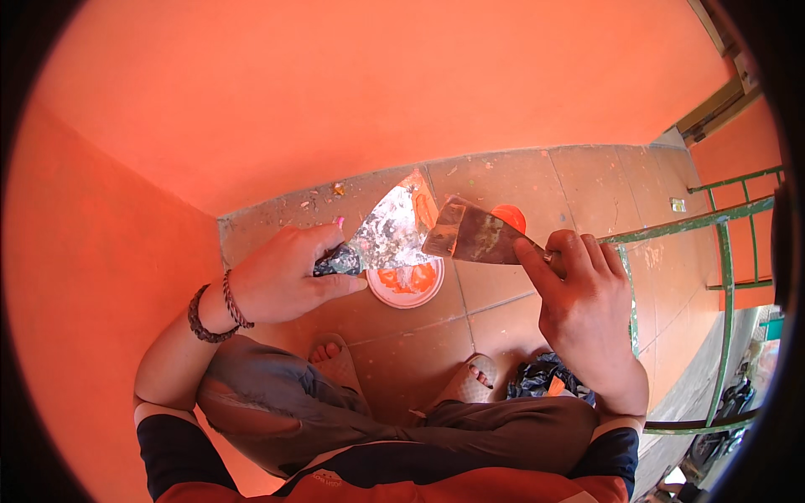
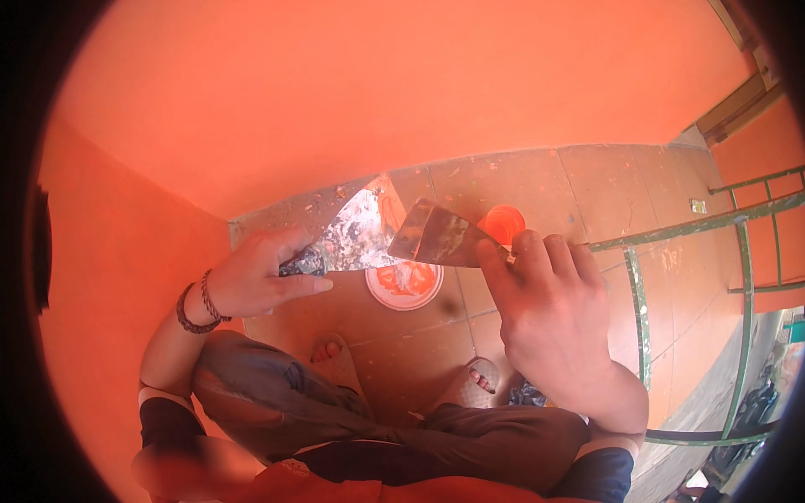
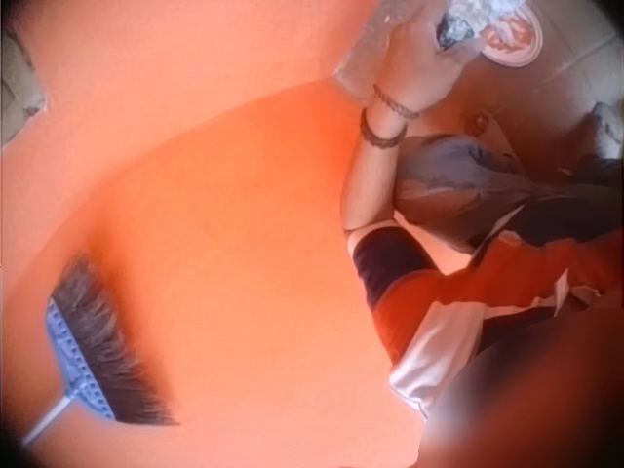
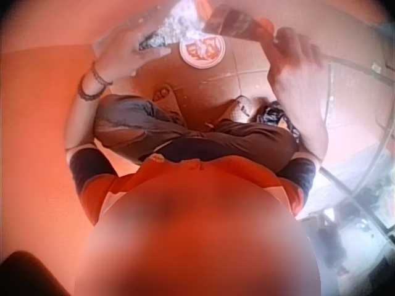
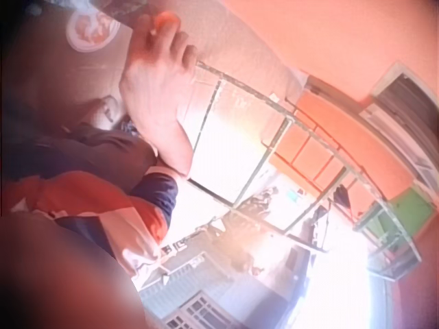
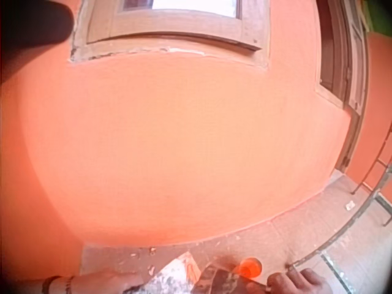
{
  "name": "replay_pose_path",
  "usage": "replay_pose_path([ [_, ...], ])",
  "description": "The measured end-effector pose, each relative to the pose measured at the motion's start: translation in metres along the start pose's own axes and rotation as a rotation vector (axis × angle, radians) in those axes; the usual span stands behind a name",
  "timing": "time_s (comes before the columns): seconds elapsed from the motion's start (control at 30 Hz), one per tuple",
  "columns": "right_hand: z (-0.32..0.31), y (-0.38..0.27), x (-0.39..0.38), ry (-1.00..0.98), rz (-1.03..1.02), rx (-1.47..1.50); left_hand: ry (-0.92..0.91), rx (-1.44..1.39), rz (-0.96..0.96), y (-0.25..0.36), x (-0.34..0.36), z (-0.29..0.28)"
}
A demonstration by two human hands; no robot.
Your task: The person scoops orange plaster from a container using a small trowel and applies it to the wall around a window frame with a larger trowel. They repeatedly smooth the surface to fill gaps and create an even finish.
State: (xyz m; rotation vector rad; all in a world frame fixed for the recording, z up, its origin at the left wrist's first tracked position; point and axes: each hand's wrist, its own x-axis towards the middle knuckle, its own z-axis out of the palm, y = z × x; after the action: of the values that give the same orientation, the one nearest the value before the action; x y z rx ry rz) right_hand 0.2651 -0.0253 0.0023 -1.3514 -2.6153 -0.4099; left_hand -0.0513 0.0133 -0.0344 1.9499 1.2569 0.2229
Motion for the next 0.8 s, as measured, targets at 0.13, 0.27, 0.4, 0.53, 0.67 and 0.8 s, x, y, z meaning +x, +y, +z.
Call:
replay_pose_path([
  [0.13,-0.002,-0.002,-0.003,-0.139,0.106,-0.019,-0.026,-0.091,-0.04,-0.005,0.003,-0.002],
  [0.27,0.005,0.024,-0.017,-0.19,0.261,0.2,-0.01,-0.269,-0.221,-0.016,0.001,-0.007],
  [0.4,0.044,0.078,-0.02,-0.367,0.439,1.13,-0.065,-0.312,-0.301,-0.031,0.005,-0.011],
  [0.53,0.083,0.098,-0.032,-0.489,0.665,1.779,0.026,-0.394,-0.216,-0.042,0.006,-0.005],
  [0.67,0.113,0.105,-0.023,-0.493,0.454,2.048,0.112,-0.516,-0.237,-0.048,-0.013,-0.004],
  [0.8,0.129,0.088,0.013,-0.458,0.339,2.317,0.157,-0.586,-0.482,-0.028,-0.048,-0.024],
])
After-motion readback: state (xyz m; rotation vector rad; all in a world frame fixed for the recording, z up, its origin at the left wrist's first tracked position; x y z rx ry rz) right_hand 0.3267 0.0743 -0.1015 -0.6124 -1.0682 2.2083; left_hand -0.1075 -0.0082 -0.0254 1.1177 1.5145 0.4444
